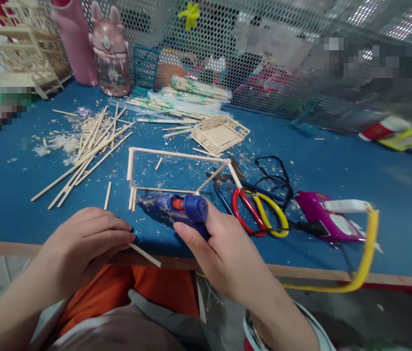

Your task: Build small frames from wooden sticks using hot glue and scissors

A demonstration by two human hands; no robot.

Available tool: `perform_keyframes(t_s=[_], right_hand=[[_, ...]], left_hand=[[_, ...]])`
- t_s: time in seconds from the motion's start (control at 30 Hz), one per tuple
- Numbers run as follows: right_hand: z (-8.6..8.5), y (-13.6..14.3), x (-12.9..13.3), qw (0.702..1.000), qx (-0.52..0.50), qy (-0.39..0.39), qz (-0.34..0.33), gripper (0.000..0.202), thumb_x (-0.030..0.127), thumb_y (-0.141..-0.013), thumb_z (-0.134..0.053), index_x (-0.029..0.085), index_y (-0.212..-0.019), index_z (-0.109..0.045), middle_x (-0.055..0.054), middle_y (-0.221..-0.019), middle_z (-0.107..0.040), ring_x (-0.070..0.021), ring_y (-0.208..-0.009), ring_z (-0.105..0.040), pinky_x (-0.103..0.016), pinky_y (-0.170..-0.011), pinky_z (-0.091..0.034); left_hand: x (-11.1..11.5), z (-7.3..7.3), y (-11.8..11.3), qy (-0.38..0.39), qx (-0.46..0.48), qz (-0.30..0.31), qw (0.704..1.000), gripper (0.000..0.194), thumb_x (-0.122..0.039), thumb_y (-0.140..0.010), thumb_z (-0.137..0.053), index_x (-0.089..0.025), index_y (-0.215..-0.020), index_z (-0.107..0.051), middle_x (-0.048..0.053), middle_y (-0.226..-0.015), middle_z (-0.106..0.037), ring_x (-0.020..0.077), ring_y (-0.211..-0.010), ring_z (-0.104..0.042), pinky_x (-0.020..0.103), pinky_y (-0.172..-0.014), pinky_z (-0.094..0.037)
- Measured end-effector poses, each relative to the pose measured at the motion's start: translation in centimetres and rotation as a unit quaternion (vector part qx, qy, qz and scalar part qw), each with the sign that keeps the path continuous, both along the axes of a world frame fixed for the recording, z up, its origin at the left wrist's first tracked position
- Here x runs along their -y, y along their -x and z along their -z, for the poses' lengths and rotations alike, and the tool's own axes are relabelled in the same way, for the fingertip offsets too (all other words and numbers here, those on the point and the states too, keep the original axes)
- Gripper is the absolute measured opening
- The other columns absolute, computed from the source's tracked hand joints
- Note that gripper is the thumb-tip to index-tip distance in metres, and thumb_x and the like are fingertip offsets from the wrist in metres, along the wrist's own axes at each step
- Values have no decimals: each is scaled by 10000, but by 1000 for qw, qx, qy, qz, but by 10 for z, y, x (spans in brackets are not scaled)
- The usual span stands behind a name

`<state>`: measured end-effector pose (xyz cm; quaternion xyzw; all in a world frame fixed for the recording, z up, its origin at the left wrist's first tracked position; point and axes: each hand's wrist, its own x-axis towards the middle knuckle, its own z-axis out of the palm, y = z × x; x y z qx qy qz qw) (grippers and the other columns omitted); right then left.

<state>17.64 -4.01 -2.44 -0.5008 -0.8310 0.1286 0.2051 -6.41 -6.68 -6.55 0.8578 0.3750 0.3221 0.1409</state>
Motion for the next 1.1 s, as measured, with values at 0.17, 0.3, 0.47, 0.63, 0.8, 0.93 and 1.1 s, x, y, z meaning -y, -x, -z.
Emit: perform_keyframes(t_s=[0.17,0.3,0.47,0.63,0.8,0.93,1.1], right_hand=[[1,1,-3,1000,1,7,-17,282,346,-883,-467,193,-1089,-586,-72,-1052,-682,-218,-940,-651,-298,-741,-530],[0,2,-5,1000,5,13,-17,272,351,-887,-455,188,-1041,-610,-67,-986,-697,-217,-884,-661,-296,-715,-526],[1,2,-5,1000,8,5,-23,278,352,-887,-454,193,-1044,-620,-57,-923,-703,-214,-834,-661,-295,-699,-520],[-5,-4,-4,999,-12,8,-47,214,316,-886,-462,217,-1003,-611,-48,-937,-692,-200,-826,-658,-275,-653,-521],[-6,-25,18,995,-94,-33,-30,192,283,-843,-538,314,-1019,-610,-28,-962,-669,-218,-778,-645,-334,-632,-523],[-11,-48,26,916,-308,-199,162,214,284,-835,-546,375,-1023,-592,-39,-915,-624,-234,-711,-599,-387,-576,-474],[-39,-85,-29,901,-221,-202,313,250,405,-869,-454,223,-766,-591,-76,-672,-608,-187,-516,-516,-378,-542,-433]], left_hand=[[-1,1,0,1,-1,5,1000,228,-119,-882,-447,-202,-959,-645,53,-927,-684,153,-834,-605,299,-740,-427],[-1,1,-1,-2,5,3,1000,217,-127,-884,-451,-200,-956,-643,51,-922,-683,155,-839,-604,298,-743,-430],[-1,1,-1,-5,11,-1,1000,213,-129,-886,-450,-200,-938,-644,47,-896,-684,151,-820,-608,288,-729,-434],[0,1,0,2,9,4,1000,208,-116,-878,-460,-204,-965,-627,45,-926,-677,151,-839,-598,294,-742,-433],[1,0,0,-8,19,-13,1000,226,-87,-864,-461,-203,-973,-621,56,-968,-639,159,-884,-560,289,-750,-434],[2,0,1,-25,10,-30,999,208,-108,-865,-474,-209,-969,-624,51,-875,-605,145,-774,-529,251,-651,-430],[-3,9,4,-81,-16,-14,996,212,-131,-862,-475,-222,-986,-621,42,-851,-596,131,-734,-539,213,-615,-448]])
